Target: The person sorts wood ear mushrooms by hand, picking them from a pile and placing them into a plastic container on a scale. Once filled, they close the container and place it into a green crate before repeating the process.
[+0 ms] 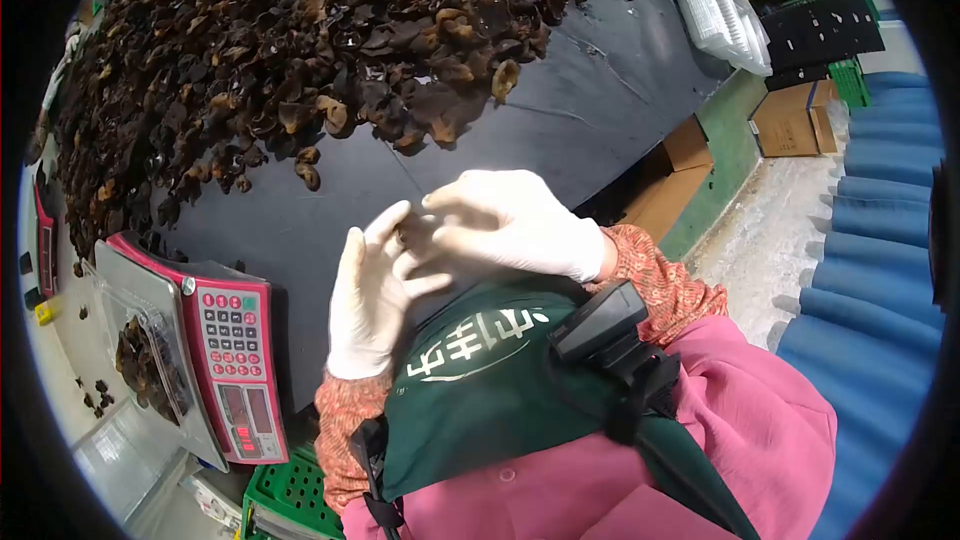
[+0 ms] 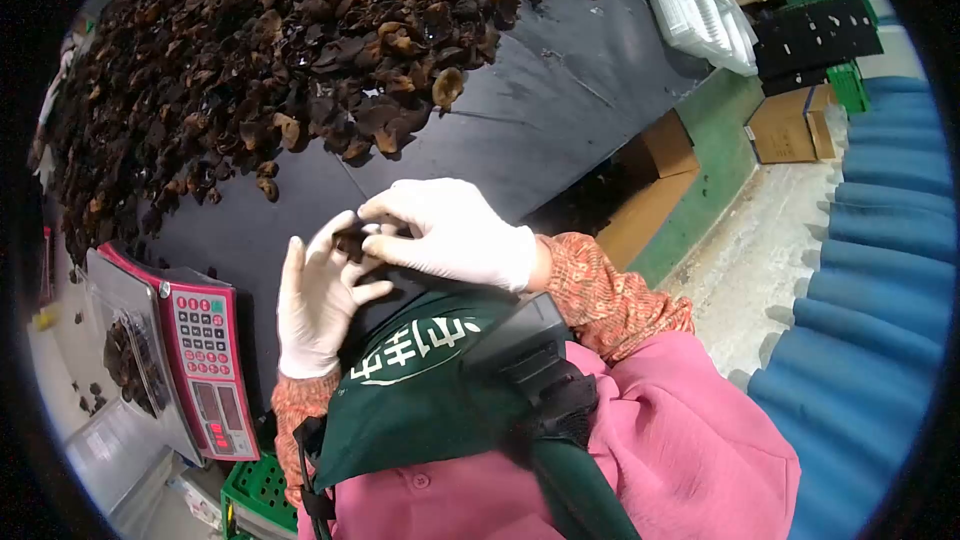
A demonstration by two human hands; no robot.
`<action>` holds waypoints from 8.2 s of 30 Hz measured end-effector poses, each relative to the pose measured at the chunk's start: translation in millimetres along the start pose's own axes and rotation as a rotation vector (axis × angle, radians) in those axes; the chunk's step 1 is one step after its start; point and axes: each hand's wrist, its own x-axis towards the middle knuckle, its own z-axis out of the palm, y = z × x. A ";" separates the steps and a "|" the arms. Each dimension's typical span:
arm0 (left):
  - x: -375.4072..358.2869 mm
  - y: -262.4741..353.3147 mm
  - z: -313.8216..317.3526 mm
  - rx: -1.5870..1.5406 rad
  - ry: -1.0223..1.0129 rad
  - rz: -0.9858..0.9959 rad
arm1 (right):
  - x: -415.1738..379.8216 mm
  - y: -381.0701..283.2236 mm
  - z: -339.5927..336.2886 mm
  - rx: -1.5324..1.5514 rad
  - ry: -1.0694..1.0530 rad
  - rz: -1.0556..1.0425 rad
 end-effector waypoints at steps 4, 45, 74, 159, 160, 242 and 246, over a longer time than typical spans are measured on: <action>8.2 -15.0 -12.6 -0.314 0.000 -0.078 | 20.4 14.6 -5.1 -0.182 0.230 0.195; -13.7 -5.6 -15.7 -0.326 0.132 -0.029 | 43.3 -22.5 -13.0 0.148 -0.138 0.235; -10.3 17.6 -28.7 -0.401 -0.002 0.011 | 145.1 14.1 21.6 -0.715 0.123 -0.294; -150.0 134.0 6.6 0.637 0.639 0.879 | 90.2 -61.8 36.6 -0.127 -0.395 -0.058; -162.9 145.1 6.6 0.796 0.773 0.999 | 104.6 -73.7 46.2 -0.010 -0.332 -0.192; -280.8 131.1 -77.5 0.947 1.595 0.884 | 307.8 -47.8 224.3 -0.255 -0.382 -0.444; -283.3 128.8 -83.7 0.917 1.620 0.881 | 301.6 -85.4 187.1 0.408 -0.630 0.141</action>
